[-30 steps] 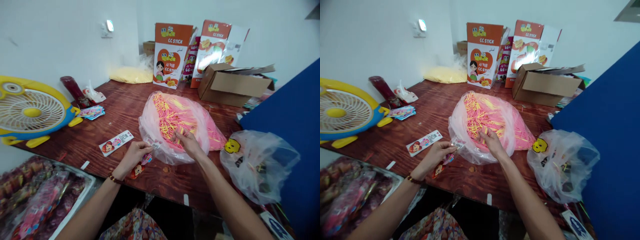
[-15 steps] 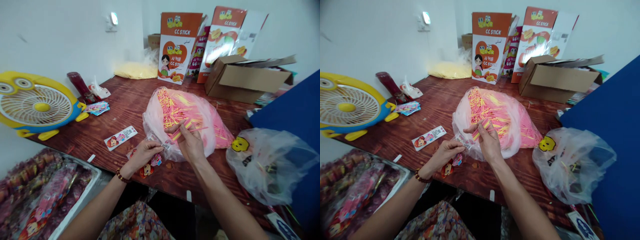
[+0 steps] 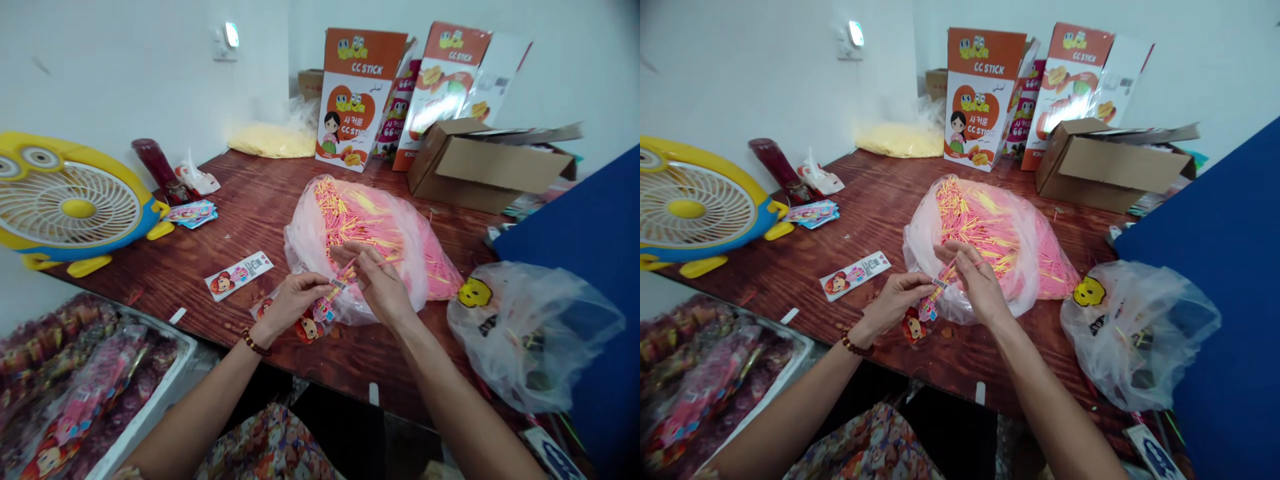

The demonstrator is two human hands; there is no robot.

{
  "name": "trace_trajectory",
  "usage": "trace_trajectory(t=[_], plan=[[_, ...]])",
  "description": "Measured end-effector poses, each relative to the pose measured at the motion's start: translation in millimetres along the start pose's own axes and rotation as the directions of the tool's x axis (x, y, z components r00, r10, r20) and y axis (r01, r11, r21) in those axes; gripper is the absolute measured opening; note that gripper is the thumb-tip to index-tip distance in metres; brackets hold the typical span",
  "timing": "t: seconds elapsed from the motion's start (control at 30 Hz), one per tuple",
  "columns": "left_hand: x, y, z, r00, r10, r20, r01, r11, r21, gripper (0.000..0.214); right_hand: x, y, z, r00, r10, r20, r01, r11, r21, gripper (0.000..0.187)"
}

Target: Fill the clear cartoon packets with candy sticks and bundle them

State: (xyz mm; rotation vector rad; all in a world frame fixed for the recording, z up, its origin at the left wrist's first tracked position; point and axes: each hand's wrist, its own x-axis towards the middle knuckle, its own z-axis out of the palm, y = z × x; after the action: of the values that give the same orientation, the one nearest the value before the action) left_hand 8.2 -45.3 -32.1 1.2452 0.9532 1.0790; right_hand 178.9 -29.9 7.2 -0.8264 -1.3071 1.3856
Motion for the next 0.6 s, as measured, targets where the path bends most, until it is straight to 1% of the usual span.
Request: trace_trajectory(t=[0.1,0.17,0.23,0.3,0.37,0.43,0.47,0.53,0.6], plan=[[7.6,-0.8,4.1,1.0,0.026,-0.008,-0.027,0.999,-0.023,0.023,4.3,-9.7,-1.2,0.996,0.037,0.077,-0.022,0.983,-0.18,0.035],[12.3,-2.5,5.9,0.999,0.044,-0.016,-0.045,0.998,-0.05,0.023,5.8,-16.2,-5.3,0.989,0.073,0.132,-0.036,0.965,-0.259,0.036],[16.2,-5.1,6.4,0.998,0.053,-0.038,-0.057,0.994,-0.092,0.023,5.9,-22.2,-13.6,0.993,0.035,0.113,-0.003,0.963,-0.271,0.038],[19.0,-7.6,6.1,0.996,0.055,-0.071,-0.065,0.989,-0.134,0.023,4.0,-26.3,-24.1,0.998,-0.044,0.048,0.058,0.937,-0.343,0.037],[20.5,-9.0,5.9,0.993,0.062,-0.102,-0.078,0.984,-0.159,0.023,0.1,-27.2,-32.6,0.995,-0.093,0.025,0.092,0.858,-0.506,0.034],[20.7,-8.5,6.4,0.991,0.078,-0.106,-0.094,0.983,-0.158,0.022,-4.4,-24.7,-36.0,0.994,-0.104,0.045,0.107,0.738,-0.666,0.03],[20.3,-7.5,6.9,0.991,0.092,-0.102,-0.106,0.983,-0.149,0.022,-6.3,-22.7,-35.8,0.992,-0.112,0.053,0.116,0.684,-0.72,0.029],[18.1,-4.2,7.6,0.989,0.121,-0.087,-0.13,0.986,-0.102,0.022,-9.2,-18.8,-33.2,0.985,-0.154,0.072,0.151,0.597,-0.788,0.029],[14.5,0.2,7.3,0.984,0.152,-0.096,-0.155,0.988,-0.027,0.023,-10.7,-16.8,-30.4,0.971,-0.202,0.127,0.217,0.528,-0.821,0.029]])
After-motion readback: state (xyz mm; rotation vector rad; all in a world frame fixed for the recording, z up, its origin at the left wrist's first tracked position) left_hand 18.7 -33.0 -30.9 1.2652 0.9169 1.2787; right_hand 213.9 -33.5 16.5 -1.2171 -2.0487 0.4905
